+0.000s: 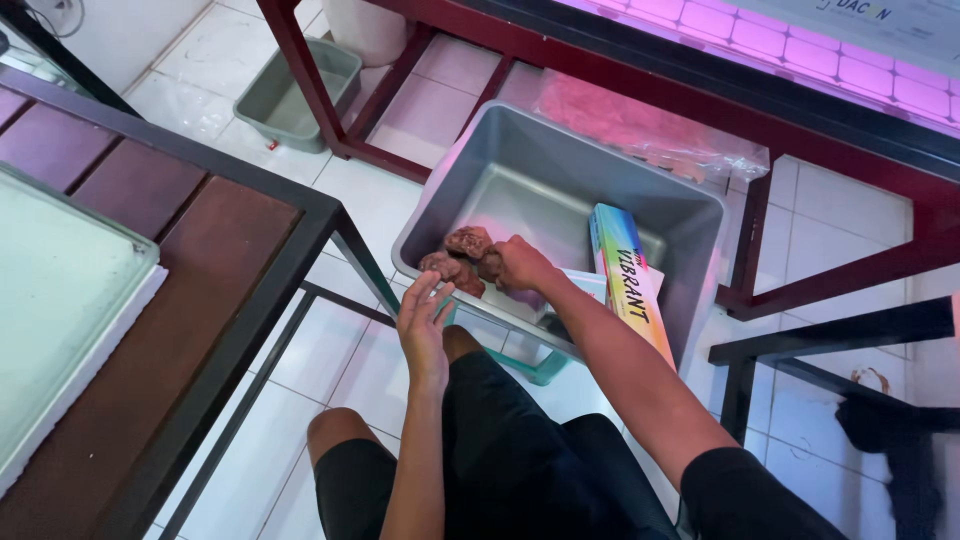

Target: The person places a decorative tree miniature into a glass tank, adds sand by hand from a container, spreads the sand around the miniature, and سپس adds decorative rocks.

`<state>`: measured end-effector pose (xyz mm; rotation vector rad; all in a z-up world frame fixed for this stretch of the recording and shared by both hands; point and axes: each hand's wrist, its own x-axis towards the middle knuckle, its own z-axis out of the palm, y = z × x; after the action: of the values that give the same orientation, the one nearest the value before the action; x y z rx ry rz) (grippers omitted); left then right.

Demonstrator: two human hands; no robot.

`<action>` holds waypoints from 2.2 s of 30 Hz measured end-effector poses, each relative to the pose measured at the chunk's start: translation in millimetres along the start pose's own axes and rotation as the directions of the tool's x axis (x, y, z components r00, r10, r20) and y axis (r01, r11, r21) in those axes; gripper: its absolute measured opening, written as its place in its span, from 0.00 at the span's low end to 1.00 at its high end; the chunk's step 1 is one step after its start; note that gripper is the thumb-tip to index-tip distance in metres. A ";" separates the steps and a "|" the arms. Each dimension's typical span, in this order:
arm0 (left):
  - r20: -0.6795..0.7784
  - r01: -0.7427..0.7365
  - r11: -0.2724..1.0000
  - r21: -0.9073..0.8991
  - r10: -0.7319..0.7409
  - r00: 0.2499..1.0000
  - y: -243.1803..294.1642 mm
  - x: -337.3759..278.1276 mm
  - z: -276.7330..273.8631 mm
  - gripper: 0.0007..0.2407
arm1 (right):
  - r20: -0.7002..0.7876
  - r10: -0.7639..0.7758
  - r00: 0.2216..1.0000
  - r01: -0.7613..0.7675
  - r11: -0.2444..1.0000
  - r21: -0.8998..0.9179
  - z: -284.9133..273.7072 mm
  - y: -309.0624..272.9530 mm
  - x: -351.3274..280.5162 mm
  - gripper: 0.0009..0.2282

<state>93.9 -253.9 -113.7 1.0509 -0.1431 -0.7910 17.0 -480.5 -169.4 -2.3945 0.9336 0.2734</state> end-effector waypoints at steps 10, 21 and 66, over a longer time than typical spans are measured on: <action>-0.018 0.023 1.000 0.003 -0.023 1.000 1.6 -0.8 0.0 0.19 | -0.128 -0.064 0.990 0.091 0.972 0.216 -3.6 -41.6 4.0 0.33; -0.039 0.034 0.996 0.076 -0.032 0.999 9.3 -3.2 6.6 0.16 | -0.231 0.063 0.971 0.000 0.964 0.264 -3.6 6.5 53.6 0.18; 0.116 0.126 0.772 -0.623 -0.068 0.991 40.3 -49.6 20.3 0.22 | -0.366 -0.522 0.770 0.608 0.427 0.669 -26.1 -67.3 -141.2 0.45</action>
<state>69.4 -226.3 -57.7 0.3813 0.1065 -0.8941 -42.1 -374.7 -67.0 -1.7435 0.1168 -0.4531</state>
